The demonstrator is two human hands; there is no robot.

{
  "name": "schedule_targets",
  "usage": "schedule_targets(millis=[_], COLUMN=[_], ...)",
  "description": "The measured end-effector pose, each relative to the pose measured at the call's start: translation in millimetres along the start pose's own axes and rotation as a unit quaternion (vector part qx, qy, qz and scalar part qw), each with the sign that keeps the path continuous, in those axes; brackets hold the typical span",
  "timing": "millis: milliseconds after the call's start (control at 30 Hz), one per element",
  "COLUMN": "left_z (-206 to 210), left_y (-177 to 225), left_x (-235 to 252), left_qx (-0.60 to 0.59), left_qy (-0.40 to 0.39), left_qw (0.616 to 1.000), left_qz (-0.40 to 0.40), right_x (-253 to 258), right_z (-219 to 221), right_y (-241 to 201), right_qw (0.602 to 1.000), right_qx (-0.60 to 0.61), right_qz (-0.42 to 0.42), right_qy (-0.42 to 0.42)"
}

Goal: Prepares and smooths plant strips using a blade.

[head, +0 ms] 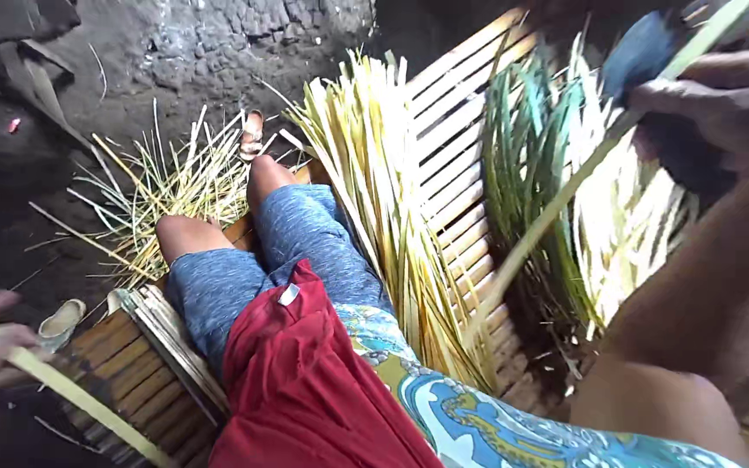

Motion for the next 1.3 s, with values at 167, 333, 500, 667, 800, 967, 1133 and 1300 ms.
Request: schedule_targets(millis=[167,333,500,667,800,967,1133,1300], left_z=[107.8,116.9,149.7,295.9,369.5,349.0,331.1,315.4], left_y=[-74.7,-146.8,-46.7,53.9,70.3,73.4,84.9,87.5], left_x=[-41.7,-70.7,-7.4,30.5,32.4,17.6,-0.1,-10.3], left_qx=[0.135,0.257,0.304,0.199,0.134,-0.086,-0.091,0.032], left_qy=[-0.290,-0.332,-0.187,-0.240,-0.303,-0.303,-0.229,-0.218], left_qw=[0.944,0.880,0.934,0.938,0.923,0.936,0.950,0.950], left_qz=[-0.082,-0.223,0.006,0.153,0.195,0.159,0.194,0.221], right_x=[-37.2,-97.2,-108.4,-94.8,-90.8,-105.3,-118.0,-112.8], right_z=[69.9,163.6,173.8,174.3,205.2,251.7,262.9,258.6], right_y=[47.4,110.4,113.3,61.3,38.1,15.4,-9.3,-16.7], right_qw=[0.982,0.961,0.930,0.965,0.977,0.913,0.858,0.866], right_qx=[-0.153,-0.166,-0.289,-0.256,-0.106,0.102,0.140,0.090], right_qz=[0.001,0.116,0.174,0.000,-0.072,-0.027,-0.064,-0.121], right_qy=[-0.108,-0.189,-0.148,-0.063,-0.170,-0.395,-0.490,-0.477])
Point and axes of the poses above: each hand's wrist, its own x-axis towards the middle knuckle, its own z-axis out of the palm, y = z × x, the point moved 7 cm from there along x, towards the middle knuckle, and after that the axes turned 4 degrees about z, right-handed, at the moved point
